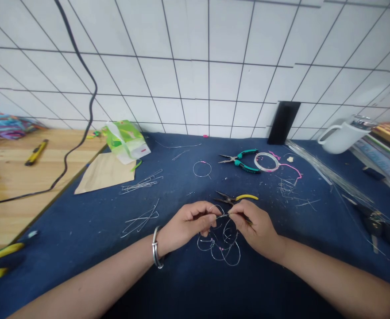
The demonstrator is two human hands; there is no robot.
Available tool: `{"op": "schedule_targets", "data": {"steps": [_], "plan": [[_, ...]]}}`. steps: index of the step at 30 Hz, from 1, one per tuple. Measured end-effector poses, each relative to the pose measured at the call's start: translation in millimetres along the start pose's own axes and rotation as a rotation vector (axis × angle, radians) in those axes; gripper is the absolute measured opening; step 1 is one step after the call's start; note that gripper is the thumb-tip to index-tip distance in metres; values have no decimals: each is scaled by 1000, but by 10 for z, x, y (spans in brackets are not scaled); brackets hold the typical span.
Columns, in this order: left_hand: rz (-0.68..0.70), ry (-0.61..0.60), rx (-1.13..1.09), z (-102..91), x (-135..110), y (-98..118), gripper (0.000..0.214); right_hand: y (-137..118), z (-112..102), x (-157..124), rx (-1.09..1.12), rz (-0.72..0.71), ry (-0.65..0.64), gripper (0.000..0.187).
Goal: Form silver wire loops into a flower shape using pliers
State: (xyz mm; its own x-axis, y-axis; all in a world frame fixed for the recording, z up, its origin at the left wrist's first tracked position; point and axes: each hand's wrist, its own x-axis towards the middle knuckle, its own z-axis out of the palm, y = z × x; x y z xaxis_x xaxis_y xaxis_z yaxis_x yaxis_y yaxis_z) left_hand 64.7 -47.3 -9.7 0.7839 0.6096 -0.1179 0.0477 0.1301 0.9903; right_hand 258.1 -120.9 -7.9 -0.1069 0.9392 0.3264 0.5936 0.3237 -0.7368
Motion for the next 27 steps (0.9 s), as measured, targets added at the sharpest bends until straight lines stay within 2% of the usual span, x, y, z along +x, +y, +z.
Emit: {"op": "schedule_targets", "data": {"steps": [8,13,16,20,23,27], "plan": [[10,30,-53,-2,23,-6,12,-21,1,-2,3,0,-9,9],[8,62,-10,2,25,20,12,-9,0,1,17,5,-9,7],[-6,78,31,7,26,35,11,-6,-8,16,107,115,-34,8],[2,100,28,-4,25,22,9,-2,-25,37,355,303,-41,16],[15,111,22,-18,29,6,7,-3,-40,48,467,349,-34,18],[13,115,37,-25,42,0,7,1,-51,53,502,353,-48,15]]}}
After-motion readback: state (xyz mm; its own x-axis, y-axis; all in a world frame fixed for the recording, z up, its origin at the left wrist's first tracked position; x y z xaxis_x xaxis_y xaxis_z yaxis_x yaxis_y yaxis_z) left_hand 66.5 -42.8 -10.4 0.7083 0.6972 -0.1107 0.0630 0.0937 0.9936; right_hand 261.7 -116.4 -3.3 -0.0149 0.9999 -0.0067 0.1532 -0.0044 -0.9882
